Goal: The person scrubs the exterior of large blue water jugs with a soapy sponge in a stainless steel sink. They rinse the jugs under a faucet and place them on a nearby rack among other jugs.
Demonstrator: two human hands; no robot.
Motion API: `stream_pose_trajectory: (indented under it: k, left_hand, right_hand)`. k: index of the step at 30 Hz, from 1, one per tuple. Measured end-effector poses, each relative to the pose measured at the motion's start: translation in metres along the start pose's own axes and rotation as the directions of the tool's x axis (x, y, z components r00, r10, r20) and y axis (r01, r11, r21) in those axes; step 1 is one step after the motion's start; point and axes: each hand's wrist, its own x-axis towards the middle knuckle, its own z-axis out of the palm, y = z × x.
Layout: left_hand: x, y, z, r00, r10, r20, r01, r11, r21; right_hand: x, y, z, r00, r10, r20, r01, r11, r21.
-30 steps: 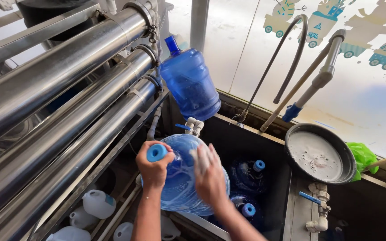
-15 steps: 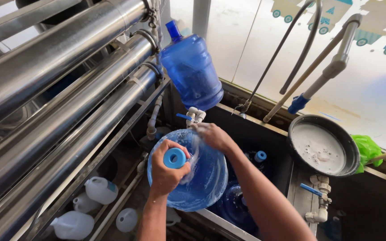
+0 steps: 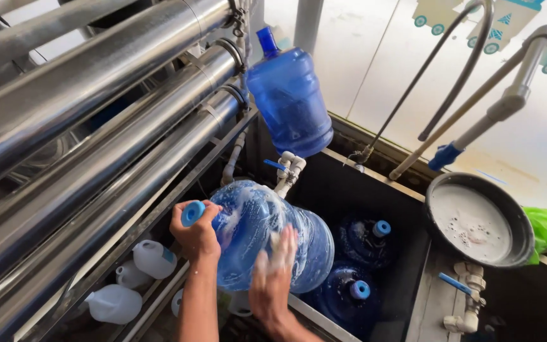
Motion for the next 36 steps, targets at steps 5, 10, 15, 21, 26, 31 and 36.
stream_pose_trajectory:
  k: [5,10,15,21,26,31,36]
  left_hand:
    - [-0.014,-0.002,0.002,0.977,0.181,0.11,-0.156,0.966,-0.205]
    - [-0.041,0.018,-0.011,0.855,0.356,0.377,-0.26,0.923,-0.282]
    - [-0.032,0.015,-0.018,0.931,0.228,0.285,-0.159,0.956,-0.247]
    - [-0.027,0.025,-0.02,0.966,0.065,0.251,-0.02,0.984,-0.178]
    - [-0.035,0.037,-0.023,0.918,0.112,0.381,-0.059,0.987,-0.15]
    - [-0.032,0.035,-0.031,0.844,0.212,0.493,-0.103,0.966,-0.239]
    - [0.0,0.006,-0.066,0.765,0.313,0.563,-0.052,0.901,-0.43]
  right_hand:
    - [0.111,0.036,-0.005,0.937,-0.304,0.172,0.34,0.905,-0.254]
    - [0.208,0.096,0.012,0.798,0.093,0.596,0.045,0.976,-0.212]
    - [0.128,0.047,-0.023,0.702,-0.605,0.376,0.703,0.674,-0.229]
    - [-0.004,-0.003,-0.036,0.972,-0.193,0.132,0.225,0.929,-0.295]
    - [0.079,-0.024,-0.046,0.973,-0.067,0.223,0.12,0.965,-0.234]
    - [0.171,-0.001,-0.037,0.867,0.005,0.498,0.052,0.994,-0.101]
    - [0.167,0.025,-0.032,0.659,0.191,0.727,-0.155,0.981,-0.118]
